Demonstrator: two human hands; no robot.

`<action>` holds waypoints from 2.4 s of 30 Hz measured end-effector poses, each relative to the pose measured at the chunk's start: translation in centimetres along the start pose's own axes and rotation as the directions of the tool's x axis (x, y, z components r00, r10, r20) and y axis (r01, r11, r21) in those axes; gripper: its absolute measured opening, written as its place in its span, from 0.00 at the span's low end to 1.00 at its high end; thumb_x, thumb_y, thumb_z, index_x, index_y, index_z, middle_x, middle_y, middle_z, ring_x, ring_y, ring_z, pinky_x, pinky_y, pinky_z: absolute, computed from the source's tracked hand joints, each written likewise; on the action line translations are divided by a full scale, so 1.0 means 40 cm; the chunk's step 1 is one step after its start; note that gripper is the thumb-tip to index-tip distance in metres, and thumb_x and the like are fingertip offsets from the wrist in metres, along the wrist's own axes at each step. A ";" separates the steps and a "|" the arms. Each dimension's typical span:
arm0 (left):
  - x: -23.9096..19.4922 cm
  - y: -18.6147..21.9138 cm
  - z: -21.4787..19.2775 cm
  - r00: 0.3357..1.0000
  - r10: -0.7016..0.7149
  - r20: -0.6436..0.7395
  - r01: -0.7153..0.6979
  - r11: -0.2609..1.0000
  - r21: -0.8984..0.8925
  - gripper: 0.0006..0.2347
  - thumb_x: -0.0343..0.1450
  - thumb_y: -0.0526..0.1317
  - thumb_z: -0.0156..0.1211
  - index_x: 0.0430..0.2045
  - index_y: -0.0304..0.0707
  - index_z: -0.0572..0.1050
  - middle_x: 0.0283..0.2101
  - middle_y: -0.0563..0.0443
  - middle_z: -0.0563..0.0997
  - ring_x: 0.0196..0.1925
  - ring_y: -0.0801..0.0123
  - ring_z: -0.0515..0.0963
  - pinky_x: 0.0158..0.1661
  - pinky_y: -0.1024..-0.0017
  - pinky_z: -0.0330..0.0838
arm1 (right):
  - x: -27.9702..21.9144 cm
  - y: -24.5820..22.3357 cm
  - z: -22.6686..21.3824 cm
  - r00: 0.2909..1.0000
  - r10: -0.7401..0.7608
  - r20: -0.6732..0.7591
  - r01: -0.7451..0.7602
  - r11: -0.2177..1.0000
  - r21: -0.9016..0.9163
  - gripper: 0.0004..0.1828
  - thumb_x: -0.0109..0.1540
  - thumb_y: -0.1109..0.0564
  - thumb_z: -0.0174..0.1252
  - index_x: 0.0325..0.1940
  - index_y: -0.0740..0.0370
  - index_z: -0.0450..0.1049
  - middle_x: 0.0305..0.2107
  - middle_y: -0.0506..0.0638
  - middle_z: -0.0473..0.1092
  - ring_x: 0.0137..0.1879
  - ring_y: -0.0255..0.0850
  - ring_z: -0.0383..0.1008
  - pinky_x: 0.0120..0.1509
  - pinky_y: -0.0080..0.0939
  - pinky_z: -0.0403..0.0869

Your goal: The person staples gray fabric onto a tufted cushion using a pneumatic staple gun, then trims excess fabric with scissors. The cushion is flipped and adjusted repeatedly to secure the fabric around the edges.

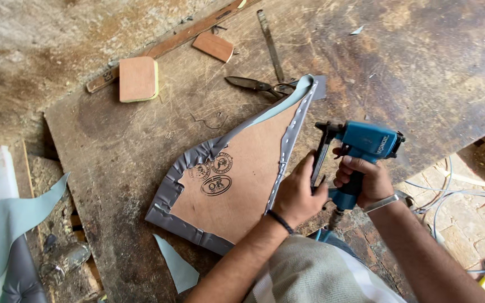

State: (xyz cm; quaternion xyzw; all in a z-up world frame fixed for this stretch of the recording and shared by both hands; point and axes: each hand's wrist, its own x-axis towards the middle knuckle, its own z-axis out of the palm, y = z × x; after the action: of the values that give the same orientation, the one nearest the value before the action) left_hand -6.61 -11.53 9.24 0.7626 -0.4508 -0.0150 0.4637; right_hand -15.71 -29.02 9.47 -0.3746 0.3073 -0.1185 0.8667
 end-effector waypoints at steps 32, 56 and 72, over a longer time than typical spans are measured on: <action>0.081 0.234 0.240 0.804 -0.331 0.495 0.595 0.408 -0.693 0.26 0.84 0.52 0.39 0.37 0.23 0.77 0.39 0.46 0.84 0.42 0.69 0.83 0.49 0.70 0.77 | -0.023 -0.057 -0.327 0.857 -0.039 0.514 -0.288 0.790 0.542 0.15 0.58 0.53 0.62 0.44 0.63 0.75 0.17 0.40 0.64 0.24 0.32 0.65 0.33 0.37 0.70; -0.257 -0.395 -0.339 0.571 -0.814 -0.108 0.817 0.576 -0.029 0.15 0.67 0.43 0.66 0.45 0.38 0.78 0.43 0.48 0.86 0.47 0.66 0.85 0.50 0.69 0.77 | 0.346 0.090 -0.236 0.982 -0.180 -0.062 -0.110 -0.274 -0.955 0.43 0.58 0.48 0.68 0.77 0.30 0.62 0.56 0.59 0.74 0.60 0.57 0.74 0.59 0.55 0.74; -0.103 -0.668 -0.515 0.452 -0.890 -0.056 0.725 0.330 0.604 0.50 0.54 0.59 0.79 0.69 0.42 0.58 0.72 0.40 0.59 0.73 0.49 0.59 0.68 0.52 0.56 | 0.280 0.149 -0.152 0.960 -0.132 -0.245 -0.264 -0.150 -0.953 0.43 0.59 0.45 0.64 0.79 0.30 0.58 0.61 0.56 0.72 0.61 0.56 0.75 0.65 0.52 0.73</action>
State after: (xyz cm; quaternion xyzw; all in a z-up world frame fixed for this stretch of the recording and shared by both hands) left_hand 18.03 10.02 0.08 0.9693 -0.0492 -0.2266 0.0815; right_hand -10.87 -33.30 -3.04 -0.8636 0.4186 0.1524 0.2362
